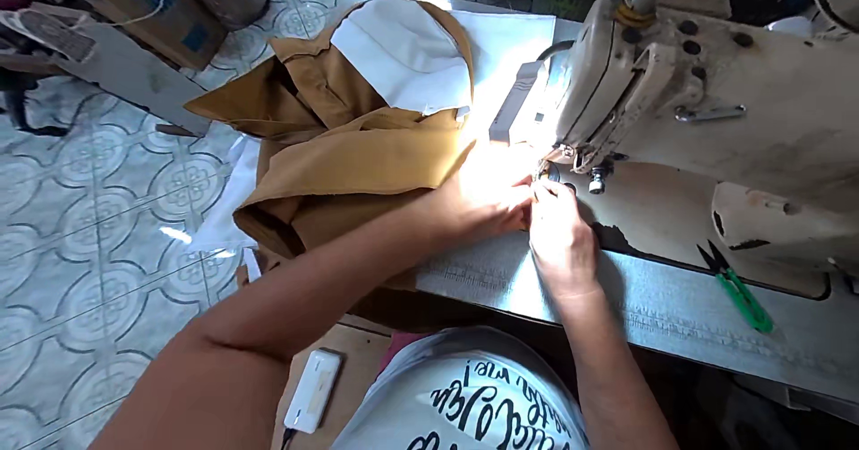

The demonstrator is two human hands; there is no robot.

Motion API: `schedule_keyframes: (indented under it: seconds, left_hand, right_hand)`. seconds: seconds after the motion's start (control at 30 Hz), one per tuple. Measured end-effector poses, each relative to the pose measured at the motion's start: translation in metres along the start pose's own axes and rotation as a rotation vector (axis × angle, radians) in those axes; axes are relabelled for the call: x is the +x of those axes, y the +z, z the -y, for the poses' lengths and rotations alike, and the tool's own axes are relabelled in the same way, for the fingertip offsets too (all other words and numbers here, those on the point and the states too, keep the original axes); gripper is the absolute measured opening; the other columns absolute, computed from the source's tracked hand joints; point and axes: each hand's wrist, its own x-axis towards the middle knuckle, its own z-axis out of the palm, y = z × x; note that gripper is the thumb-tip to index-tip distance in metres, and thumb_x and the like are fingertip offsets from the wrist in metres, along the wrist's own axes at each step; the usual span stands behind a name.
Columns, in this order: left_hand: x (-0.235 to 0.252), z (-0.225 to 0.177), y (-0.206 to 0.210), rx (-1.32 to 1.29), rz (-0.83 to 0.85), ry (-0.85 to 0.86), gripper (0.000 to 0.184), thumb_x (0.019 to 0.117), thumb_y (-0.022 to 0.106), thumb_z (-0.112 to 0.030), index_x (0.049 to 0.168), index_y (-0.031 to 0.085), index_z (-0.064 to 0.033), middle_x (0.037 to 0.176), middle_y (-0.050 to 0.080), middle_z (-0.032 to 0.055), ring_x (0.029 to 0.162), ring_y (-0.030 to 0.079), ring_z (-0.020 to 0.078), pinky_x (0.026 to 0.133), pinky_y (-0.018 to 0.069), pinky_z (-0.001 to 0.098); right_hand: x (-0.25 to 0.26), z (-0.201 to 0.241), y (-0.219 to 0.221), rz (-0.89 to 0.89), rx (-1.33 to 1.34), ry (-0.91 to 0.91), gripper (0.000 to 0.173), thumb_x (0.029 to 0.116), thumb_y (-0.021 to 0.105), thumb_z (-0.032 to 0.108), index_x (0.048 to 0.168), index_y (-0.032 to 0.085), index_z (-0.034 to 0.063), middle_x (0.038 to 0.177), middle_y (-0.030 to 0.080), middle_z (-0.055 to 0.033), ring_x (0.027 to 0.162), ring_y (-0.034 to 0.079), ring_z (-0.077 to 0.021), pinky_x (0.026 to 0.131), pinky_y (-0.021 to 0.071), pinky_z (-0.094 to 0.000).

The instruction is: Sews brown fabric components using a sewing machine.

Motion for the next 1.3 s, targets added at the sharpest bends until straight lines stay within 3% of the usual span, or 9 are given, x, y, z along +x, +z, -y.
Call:
schedule_keyframes:
  seconds: [0.1, 0.2, 0.37, 0.53, 0.63, 0.8, 0.93, 1.0, 1.3]
  left_hand:
    - [-0.022, -0.018, 0.013, 0.011, -0.048, -0.045, 0.018, 0.0967, 0.064, -0.027, 0.101, 0.074, -0.0122, 0.113, 0.072, 0.0064, 0.116, 0.065, 0.0264, 0.103, 0.0474, 0.0523]
    - [-0.026, -0.016, 0.019, -0.132, -0.223, -0.146, 0.014, 0.0963, 0.064, -0.017, 0.098, 0.076, -0.0103, 0.103, 0.074, 0.0076, 0.105, 0.068, 0.0254, 0.098, 0.0501, 0.0513]
    - [-0.017, -0.01, 0.01, -0.545, -0.253, -0.334, 0.018, 0.097, 0.064, -0.019, 0.083, 0.072, -0.0106, 0.073, 0.063, -0.0031, 0.069, 0.057, 0.0049, 0.068, 0.0487, 0.0266]
    - [-0.015, -0.011, 0.01, -0.803, -0.299, -0.334, 0.008, 0.0937, 0.068, -0.007, 0.089, 0.074, -0.0046, 0.089, 0.071, 0.0009, 0.079, 0.064, 0.0008, 0.072, 0.0538, 0.0179]
    - [-0.019, -0.007, 0.003, -0.658, -0.159, -0.314, 0.017, 0.0838, 0.081, -0.021, 0.097, 0.077, -0.0097, 0.092, 0.073, 0.0006, 0.086, 0.066, 0.0064, 0.079, 0.054, 0.0283]
    - [-0.024, 0.004, 0.011, -0.259, -0.148, 0.004, 0.023, 0.0842, 0.073, -0.008, 0.107, 0.077, -0.0128, 0.115, 0.074, 0.0065, 0.118, 0.065, 0.026, 0.104, 0.0479, 0.0512]
    - [-0.025, -0.002, 0.012, -0.149, -0.14, 0.098, 0.023, 0.0999, 0.056, -0.006, 0.097, 0.077, -0.0131, 0.113, 0.075, 0.0022, 0.13, 0.06, 0.025, 0.11, 0.0441, 0.048]
    - [-0.026, -0.007, 0.012, -0.087, -0.156, 0.09, 0.023, 0.1006, 0.054, -0.007, 0.096, 0.076, -0.0129, 0.109, 0.075, 0.0029, 0.127, 0.061, 0.0263, 0.105, 0.0463, 0.05]
    - [-0.026, -0.014, 0.02, -0.093, -0.3, 0.052, 0.02, 0.1005, 0.058, -0.01, 0.093, 0.076, -0.0097, 0.093, 0.074, 0.0048, 0.112, 0.066, 0.0253, 0.1, 0.0485, 0.0467]
  right_hand:
    - [-0.01, -0.014, -0.013, -0.043, 0.187, 0.037, 0.021, 0.1002, 0.058, 0.009, 0.113, 0.073, 0.0026, 0.119, 0.07, -0.0139, 0.101, 0.071, -0.0223, 0.083, 0.0597, -0.037]
    - [-0.019, -0.017, -0.011, -0.066, 0.194, 0.043, 0.017, 0.0933, 0.065, 0.008, 0.105, 0.076, 0.0029, 0.103, 0.07, -0.0117, 0.075, 0.065, -0.0143, 0.066, 0.0562, -0.0284]
    - [-0.005, -0.002, -0.009, -0.024, 0.208, 0.155, 0.023, 0.0889, 0.075, 0.012, 0.111, 0.075, 0.0046, 0.116, 0.072, -0.0132, 0.093, 0.072, -0.0251, 0.079, 0.0607, -0.0458]
    - [-0.001, -0.005, -0.005, -0.107, 0.261, 0.195, 0.013, 0.0882, 0.075, 0.01, 0.1, 0.076, 0.0039, 0.102, 0.074, -0.0117, 0.089, 0.072, -0.0239, 0.078, 0.0591, -0.0465]
    - [-0.014, -0.008, -0.002, -0.133, 0.392, 0.117, 0.013, 0.0889, 0.074, 0.009, 0.096, 0.072, -0.0013, 0.093, 0.072, -0.0127, 0.084, 0.071, -0.0183, 0.078, 0.0599, -0.0367]
    - [-0.049, 0.013, -0.027, 0.175, 0.986, 0.447, 0.009, 0.0991, 0.058, 0.001, 0.093, 0.053, 0.0037, 0.057, 0.059, 0.0018, 0.044, 0.058, -0.0045, 0.043, 0.0499, -0.0184]
    - [-0.047, 0.008, -0.043, 0.131, 0.564, 0.441, 0.032, 0.0973, 0.065, 0.011, 0.126, 0.056, -0.0004, 0.076, 0.068, -0.0008, 0.056, 0.065, -0.0047, 0.052, 0.0567, -0.0218]
    - [-0.039, 0.008, -0.041, -0.036, 0.33, 0.259, 0.029, 0.0979, 0.064, 0.013, 0.122, 0.06, -0.0016, 0.1, 0.068, -0.0087, 0.073, 0.064, -0.0088, 0.065, 0.0563, -0.0249]
    - [-0.019, 0.028, -0.022, 0.157, 0.119, 0.373, 0.033, 0.0887, 0.08, 0.019, 0.109, 0.064, -0.0015, 0.084, 0.069, -0.014, 0.077, 0.069, -0.0282, 0.072, 0.0569, -0.0484]
